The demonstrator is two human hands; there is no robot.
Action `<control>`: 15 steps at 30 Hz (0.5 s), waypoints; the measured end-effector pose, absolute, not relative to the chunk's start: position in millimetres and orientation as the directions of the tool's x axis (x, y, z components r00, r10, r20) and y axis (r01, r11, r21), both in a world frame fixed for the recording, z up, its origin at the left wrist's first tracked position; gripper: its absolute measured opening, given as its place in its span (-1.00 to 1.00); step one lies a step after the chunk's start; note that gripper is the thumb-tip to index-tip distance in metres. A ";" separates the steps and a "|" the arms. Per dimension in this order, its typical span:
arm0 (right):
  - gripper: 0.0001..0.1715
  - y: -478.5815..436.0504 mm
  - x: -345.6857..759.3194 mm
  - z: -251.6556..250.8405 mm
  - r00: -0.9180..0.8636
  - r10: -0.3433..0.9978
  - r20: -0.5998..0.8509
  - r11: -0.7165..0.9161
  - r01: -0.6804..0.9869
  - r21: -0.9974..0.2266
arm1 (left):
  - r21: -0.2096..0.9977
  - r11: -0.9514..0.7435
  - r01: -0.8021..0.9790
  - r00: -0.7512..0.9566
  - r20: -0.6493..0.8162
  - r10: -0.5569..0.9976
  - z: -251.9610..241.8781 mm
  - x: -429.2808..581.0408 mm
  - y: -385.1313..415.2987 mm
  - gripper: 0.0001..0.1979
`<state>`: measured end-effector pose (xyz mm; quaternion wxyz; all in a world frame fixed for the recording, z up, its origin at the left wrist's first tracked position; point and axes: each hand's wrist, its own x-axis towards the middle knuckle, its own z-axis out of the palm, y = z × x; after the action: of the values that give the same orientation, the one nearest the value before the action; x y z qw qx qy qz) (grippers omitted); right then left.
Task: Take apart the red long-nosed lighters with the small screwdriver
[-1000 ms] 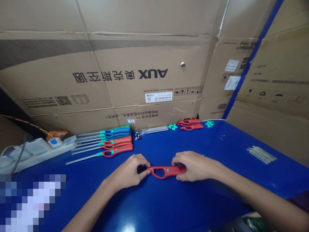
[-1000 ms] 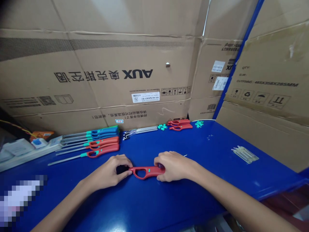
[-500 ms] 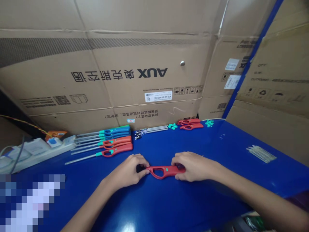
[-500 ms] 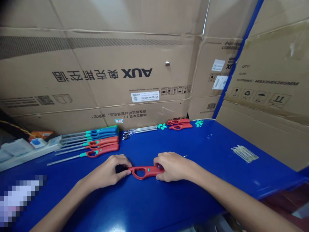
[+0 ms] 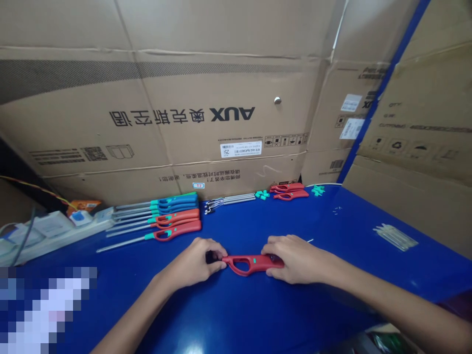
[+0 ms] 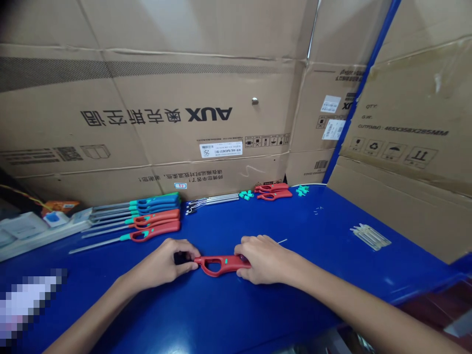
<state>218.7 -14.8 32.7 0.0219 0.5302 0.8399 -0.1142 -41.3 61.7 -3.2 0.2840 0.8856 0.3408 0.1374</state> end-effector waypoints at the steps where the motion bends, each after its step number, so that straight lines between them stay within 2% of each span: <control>1: -0.66 -15.2 219.1 33.7 -0.437 0.887 -0.152 0.411 0.895 -0.172 | 0.608 -0.603 0.516 0.731 0.054 0.680 -2.4 -41.4 61.2 -0.88; 7: -0.62 -12.1 218.4 36.8 -0.453 0.882 -0.129 0.428 0.886 -0.179 | 0.579 -0.618 0.533 0.724 0.067 0.687 1.7 -43.1 59.9 -0.88; 15: -0.68 -12.6 218.8 38.5 -0.440 0.883 -0.164 0.420 0.896 -0.143 | 0.541 -0.638 0.548 0.725 0.074 0.685 3.3 -39.6 58.3 -0.88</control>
<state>218.8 -12.6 38.5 0.0315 0.5281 0.8421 -0.1049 -39.6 58.3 3.3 0.2496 0.8945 0.3445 0.1377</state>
